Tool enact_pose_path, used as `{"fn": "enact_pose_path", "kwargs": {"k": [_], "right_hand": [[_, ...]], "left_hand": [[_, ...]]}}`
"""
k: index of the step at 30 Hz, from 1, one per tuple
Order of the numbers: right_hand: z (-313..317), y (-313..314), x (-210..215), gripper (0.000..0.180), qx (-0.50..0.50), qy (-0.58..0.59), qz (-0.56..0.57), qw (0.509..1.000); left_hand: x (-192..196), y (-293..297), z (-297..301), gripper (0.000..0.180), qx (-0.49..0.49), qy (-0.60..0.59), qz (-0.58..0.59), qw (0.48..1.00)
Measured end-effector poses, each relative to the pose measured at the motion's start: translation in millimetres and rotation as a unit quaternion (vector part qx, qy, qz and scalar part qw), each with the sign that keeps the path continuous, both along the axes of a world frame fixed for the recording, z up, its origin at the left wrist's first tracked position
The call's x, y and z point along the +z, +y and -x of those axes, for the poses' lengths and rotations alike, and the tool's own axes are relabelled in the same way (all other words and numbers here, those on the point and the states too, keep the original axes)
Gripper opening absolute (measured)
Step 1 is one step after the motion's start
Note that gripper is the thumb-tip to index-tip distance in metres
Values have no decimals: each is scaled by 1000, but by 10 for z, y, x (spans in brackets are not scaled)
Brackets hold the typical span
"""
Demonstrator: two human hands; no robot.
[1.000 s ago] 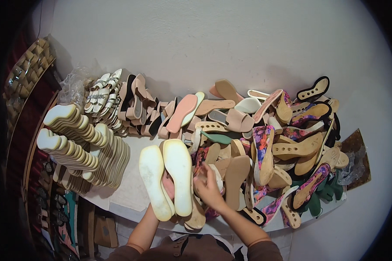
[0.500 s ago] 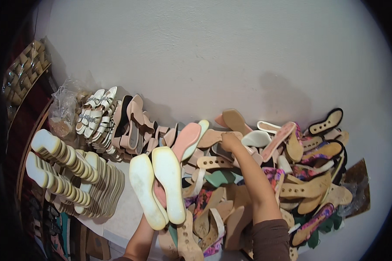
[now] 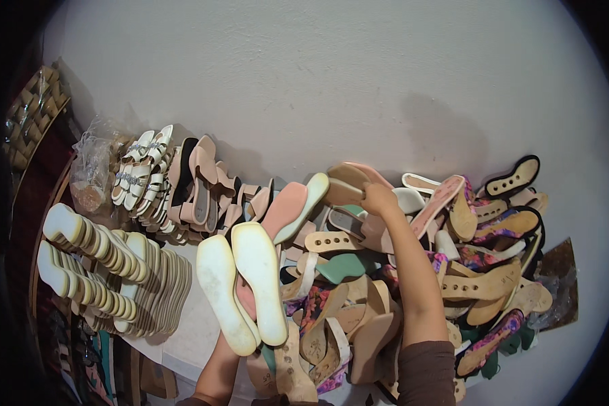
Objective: Organize and inspect stacks of shoe soles and upper components on a workbench.
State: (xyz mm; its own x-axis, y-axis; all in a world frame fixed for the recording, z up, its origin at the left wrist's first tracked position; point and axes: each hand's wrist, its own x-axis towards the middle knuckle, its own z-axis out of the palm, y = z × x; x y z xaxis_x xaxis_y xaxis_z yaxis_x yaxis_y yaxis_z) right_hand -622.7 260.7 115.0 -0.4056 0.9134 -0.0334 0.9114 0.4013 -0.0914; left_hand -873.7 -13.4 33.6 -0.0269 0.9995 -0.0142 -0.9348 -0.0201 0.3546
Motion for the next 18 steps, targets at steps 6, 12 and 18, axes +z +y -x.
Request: {"fn": "enact_pose_path", "kwargs": {"k": [6, 12, 18], "right_hand": [[-295, -769, 460, 41, -60, 326, 82, 940], [129, -2176, 504, 47, 92, 441, -91, 888], [867, -3579, 420, 55, 153, 301, -148, 930]], "left_hand": [[156, -274, -171, 57, -18, 1, -13, 1000], [237, -633, -275, 57, -16, 8, -10, 1000], [399, -733, -562, 58, 16, 17, 10, 1000]]}}
